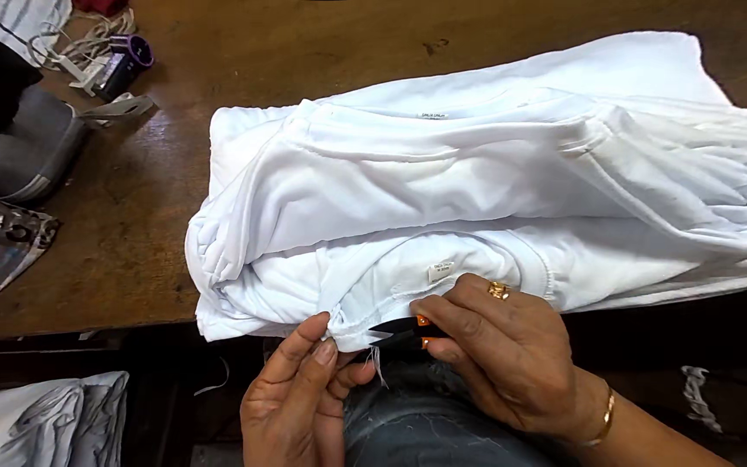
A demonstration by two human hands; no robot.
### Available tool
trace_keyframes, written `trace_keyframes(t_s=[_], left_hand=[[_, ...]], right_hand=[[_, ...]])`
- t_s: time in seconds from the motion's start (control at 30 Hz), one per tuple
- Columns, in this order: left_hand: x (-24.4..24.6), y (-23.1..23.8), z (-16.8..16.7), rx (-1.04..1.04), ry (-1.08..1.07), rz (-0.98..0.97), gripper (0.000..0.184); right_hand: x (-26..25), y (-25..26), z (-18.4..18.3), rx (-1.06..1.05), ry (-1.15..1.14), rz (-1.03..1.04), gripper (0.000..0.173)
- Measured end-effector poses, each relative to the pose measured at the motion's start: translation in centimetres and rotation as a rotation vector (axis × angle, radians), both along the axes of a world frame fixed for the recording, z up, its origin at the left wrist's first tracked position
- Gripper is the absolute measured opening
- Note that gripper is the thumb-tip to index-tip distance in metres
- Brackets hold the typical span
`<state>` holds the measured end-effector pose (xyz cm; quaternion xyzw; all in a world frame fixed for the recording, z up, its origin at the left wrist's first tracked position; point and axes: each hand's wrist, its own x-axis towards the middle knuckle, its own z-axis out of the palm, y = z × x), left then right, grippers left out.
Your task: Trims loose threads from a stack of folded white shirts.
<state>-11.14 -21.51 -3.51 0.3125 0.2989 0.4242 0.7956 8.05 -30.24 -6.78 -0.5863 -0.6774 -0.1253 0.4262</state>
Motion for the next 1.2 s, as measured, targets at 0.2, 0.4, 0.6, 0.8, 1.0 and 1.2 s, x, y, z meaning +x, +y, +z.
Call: trace_keyframes(t_s=[0.2,0.4,0.6,0.8,1.0,1.2], left_hand=[[0.0,0.0,-0.1,0.000,-0.025,-0.012,0.023],[0.1,0.0,-0.2,-0.007,-0.052,-0.015,0.022],[0.0,0.0,-0.2,-0.026,-0.074,-0.022,0.022],[0.0,0.0,-0.7,0.004,-0.074,-0.032,0.022],[-0.1,-0.1,-1.0,0.072,0.005,0.000,0.023],[0.0,-0.4,-1.2,0.196,0.060,0.000,0.021]], right_hand=[[0.4,0.1,-0.2,0.007,0.004,-0.015,0.034],[0.0,0.6,-0.1,0.019,0.019,0.009,0.033],[0.0,0.7,-0.2,0.016,0.050,0.042,0.033],[-0.3,0.8,-0.2,0.012,0.048,0.031,0.030],[-0.3,0.7,0.3,-0.062,0.249,0.089,0.034],[-2.2,0.7,1.0,-0.200,0.759,0.202,0.030]])
